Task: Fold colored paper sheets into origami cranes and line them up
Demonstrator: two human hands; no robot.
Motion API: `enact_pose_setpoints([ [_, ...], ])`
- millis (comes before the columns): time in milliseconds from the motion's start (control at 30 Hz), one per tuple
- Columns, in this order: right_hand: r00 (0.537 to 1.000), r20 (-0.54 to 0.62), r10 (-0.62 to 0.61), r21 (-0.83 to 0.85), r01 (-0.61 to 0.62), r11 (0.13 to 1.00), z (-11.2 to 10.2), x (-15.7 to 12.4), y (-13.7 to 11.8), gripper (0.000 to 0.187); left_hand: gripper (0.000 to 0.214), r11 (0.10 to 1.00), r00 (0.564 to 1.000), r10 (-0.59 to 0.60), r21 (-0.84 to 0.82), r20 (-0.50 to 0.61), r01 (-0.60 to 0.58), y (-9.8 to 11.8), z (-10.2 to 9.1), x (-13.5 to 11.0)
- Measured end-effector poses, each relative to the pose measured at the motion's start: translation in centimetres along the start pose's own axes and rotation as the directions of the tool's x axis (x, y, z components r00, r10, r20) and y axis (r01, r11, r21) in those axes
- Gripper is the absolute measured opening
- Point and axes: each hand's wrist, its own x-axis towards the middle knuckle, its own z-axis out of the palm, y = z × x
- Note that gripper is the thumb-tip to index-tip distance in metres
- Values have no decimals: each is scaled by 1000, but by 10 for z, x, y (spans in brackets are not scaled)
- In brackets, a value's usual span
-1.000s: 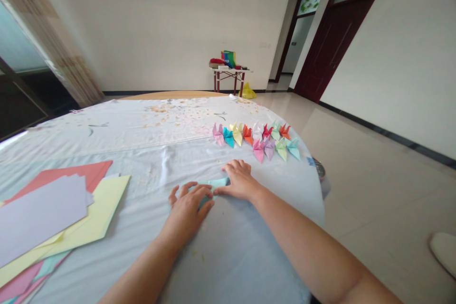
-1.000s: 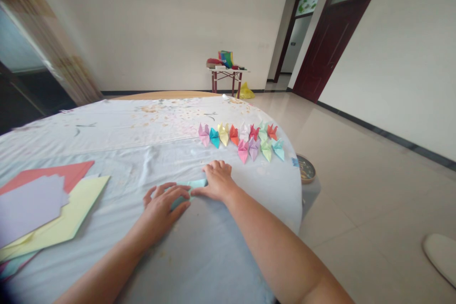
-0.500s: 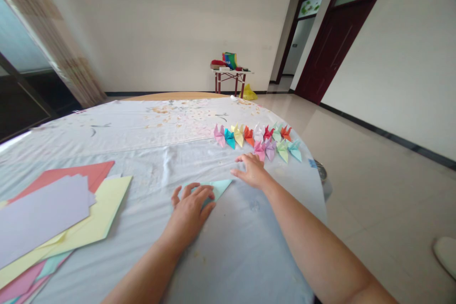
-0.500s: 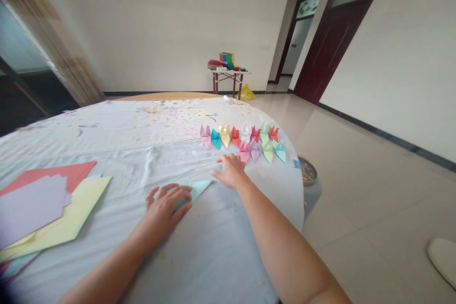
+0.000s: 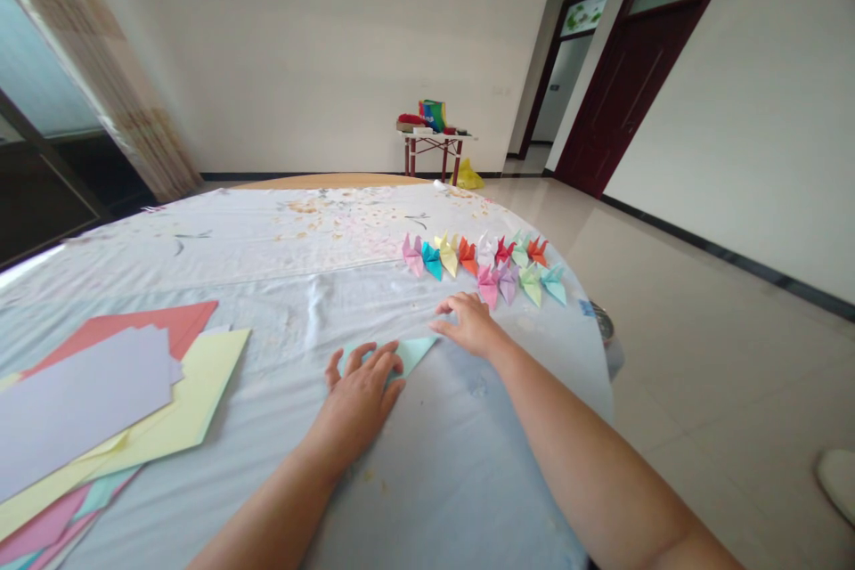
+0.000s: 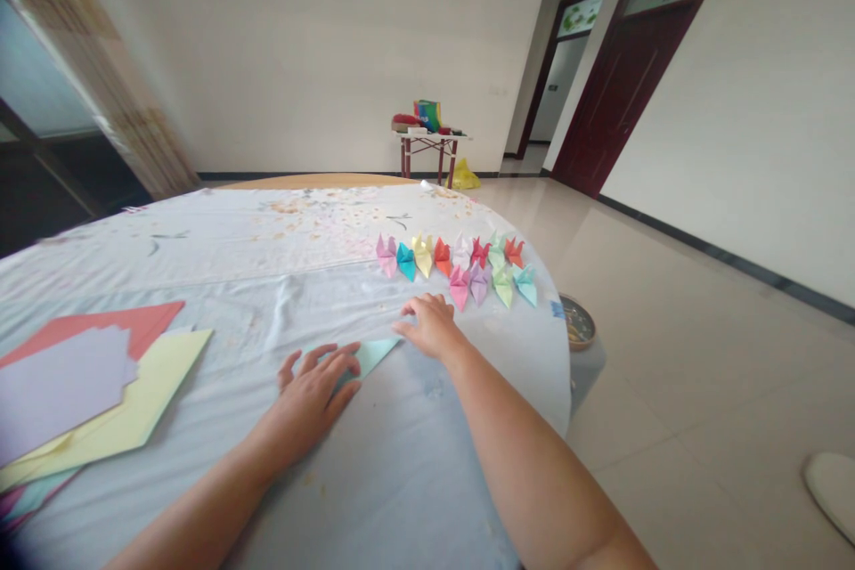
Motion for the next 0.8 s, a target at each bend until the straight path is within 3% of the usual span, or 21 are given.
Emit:
enact_pose_setpoints([
  [133, 985, 93, -146, 33, 144, 989, 5, -7, -15, 31, 15, 1000, 999, 24, 18, -21, -24, 2, -3, -3],
  [300, 979, 129, -155, 11, 155, 988, 9, -7, -18, 28, 17, 998, 995, 47, 37, -85, -44, 8, -11, -6],
  [433, 970, 137, -203, 203, 173, 964, 9, -5, -17, 18, 22, 998, 995, 46, 44, -92, -42, 13, -17, -7],
  [533, 973, 122, -194, 430, 124, 894, 10, -6, -20, 15, 26, 997, 991, 45, 66, -124, -37, 15, -19, -7],
  [667, 974, 103, -203, 663, 85, 744, 6, -10, -32, 25, 24, 999, 984, 32, 47, -174, -24, 11, -19, -5],
  [800, 961, 77, -266, 797, 101, 595, -4, -14, -37, 41, 23, 973, 963, -109, -227, -245, 53, 7, -24, -2],
])
